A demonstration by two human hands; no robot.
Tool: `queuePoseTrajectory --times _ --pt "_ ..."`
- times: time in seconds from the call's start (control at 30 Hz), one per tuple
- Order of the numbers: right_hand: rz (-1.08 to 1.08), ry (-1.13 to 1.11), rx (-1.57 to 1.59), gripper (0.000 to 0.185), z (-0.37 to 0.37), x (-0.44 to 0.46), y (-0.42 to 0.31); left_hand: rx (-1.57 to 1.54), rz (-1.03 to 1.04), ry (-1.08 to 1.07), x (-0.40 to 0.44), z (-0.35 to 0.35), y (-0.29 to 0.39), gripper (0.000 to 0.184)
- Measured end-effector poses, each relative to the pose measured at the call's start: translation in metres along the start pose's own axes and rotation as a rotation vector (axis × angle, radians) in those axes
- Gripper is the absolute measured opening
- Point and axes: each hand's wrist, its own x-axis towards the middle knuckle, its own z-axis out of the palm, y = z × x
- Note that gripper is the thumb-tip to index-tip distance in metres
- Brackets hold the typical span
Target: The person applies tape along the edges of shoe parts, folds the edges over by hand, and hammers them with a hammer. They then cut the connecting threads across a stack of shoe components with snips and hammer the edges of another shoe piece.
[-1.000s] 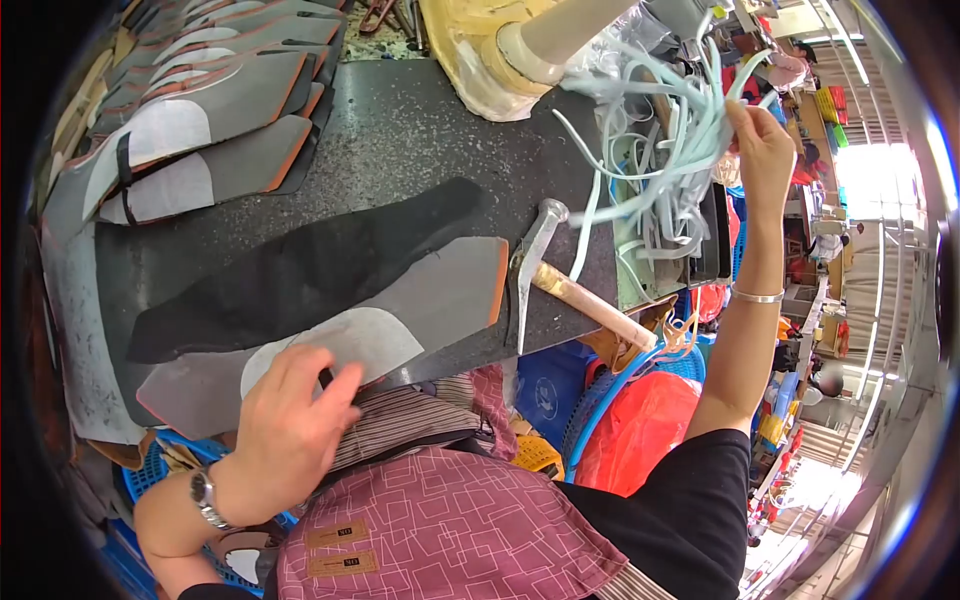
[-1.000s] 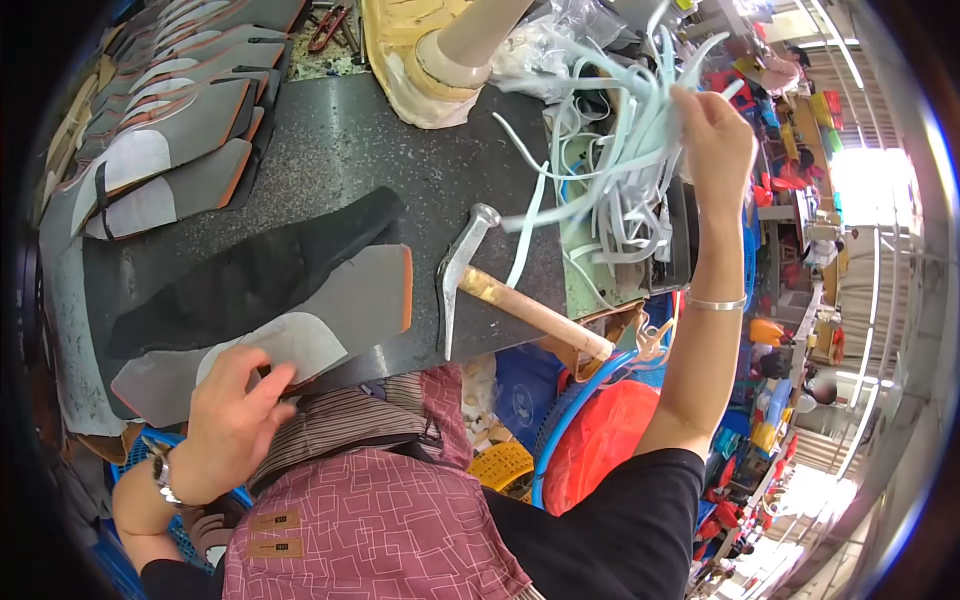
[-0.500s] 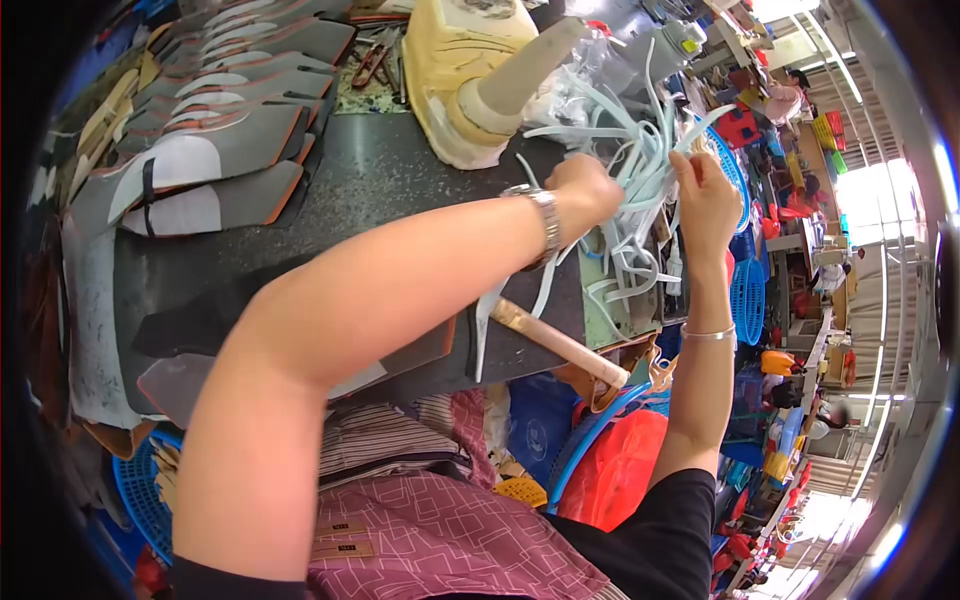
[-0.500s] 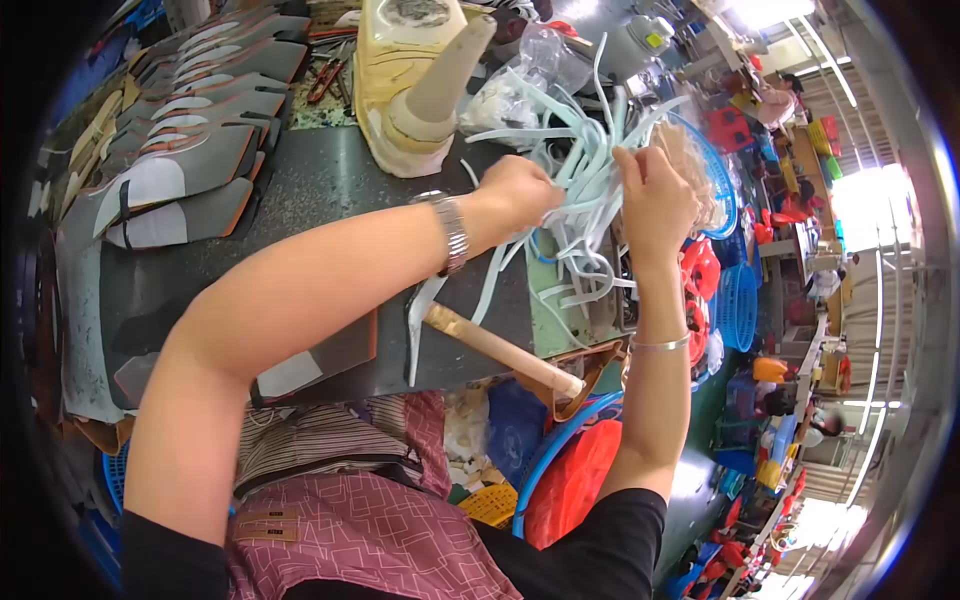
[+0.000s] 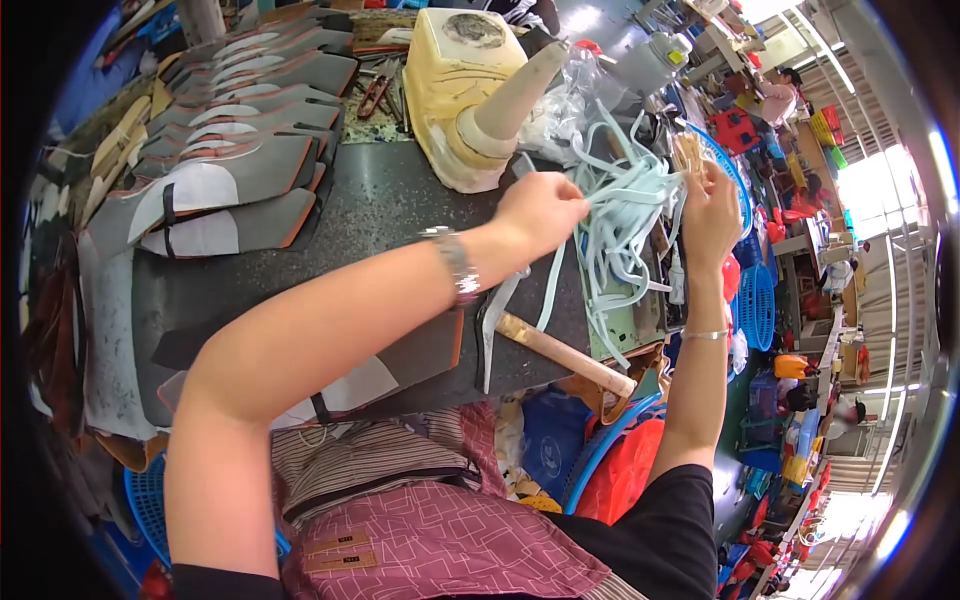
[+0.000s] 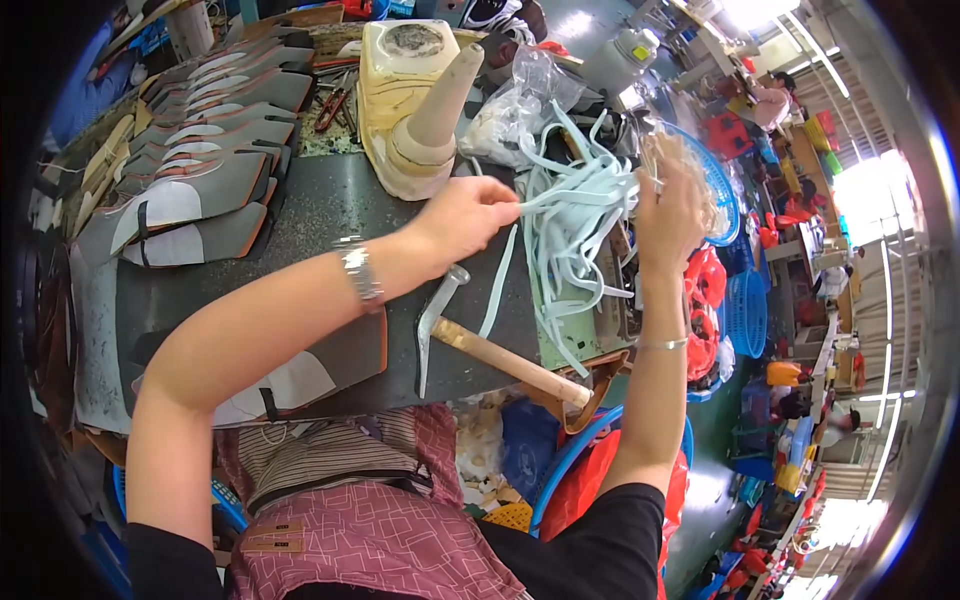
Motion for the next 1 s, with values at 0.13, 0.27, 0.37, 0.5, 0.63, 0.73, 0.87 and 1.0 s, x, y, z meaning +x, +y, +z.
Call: queuePoseTrajectory --times 0.13,0.27,0.37,0.5,0.63,0.73,0.87,1.0 --pt "-0.412 -0.255 0.199 0.031 -0.017 -0.007 -0.038 0.607 0.445 0.401 0.04 0.024 0.013 0.044" --pt "-0.467 -0.375 0.26 0.039 -0.006 -0.014 -0.046 0.254 -0.13 0.104 0.082 0.036 -0.01 0.045" --pt "-0.447 -0.432 0.301 0.043 0.001 -0.017 -0.051 0.136 -0.085 0.124 0.092 0.041 -0.035 0.029" --pt "-0.383 -0.478 0.369 0.023 0.0 -0.023 -0.048 -0.096 -0.164 0.119 0.089 0.029 -0.041 0.014" --pt "-0.367 -0.428 0.42 0.017 -0.007 -0.029 -0.043 -0.079 -0.183 0.132 0.071 0.016 -0.026 0.017" --pt "-0.361 -0.439 0.403 0.017 -0.011 -0.033 -0.038 -0.042 -0.163 0.17 0.067 0.015 -0.022 0.019" --pt "-0.36 -0.451 0.372 0.016 -0.016 -0.035 -0.032 0.086 -0.07 0.286 0.058 0.019 -0.006 0.022" --pt "-0.384 -0.474 0.319 0.017 -0.018 -0.044 -0.029 0.048 0.059 0.37 0.05 0.015 0.027 0.024"
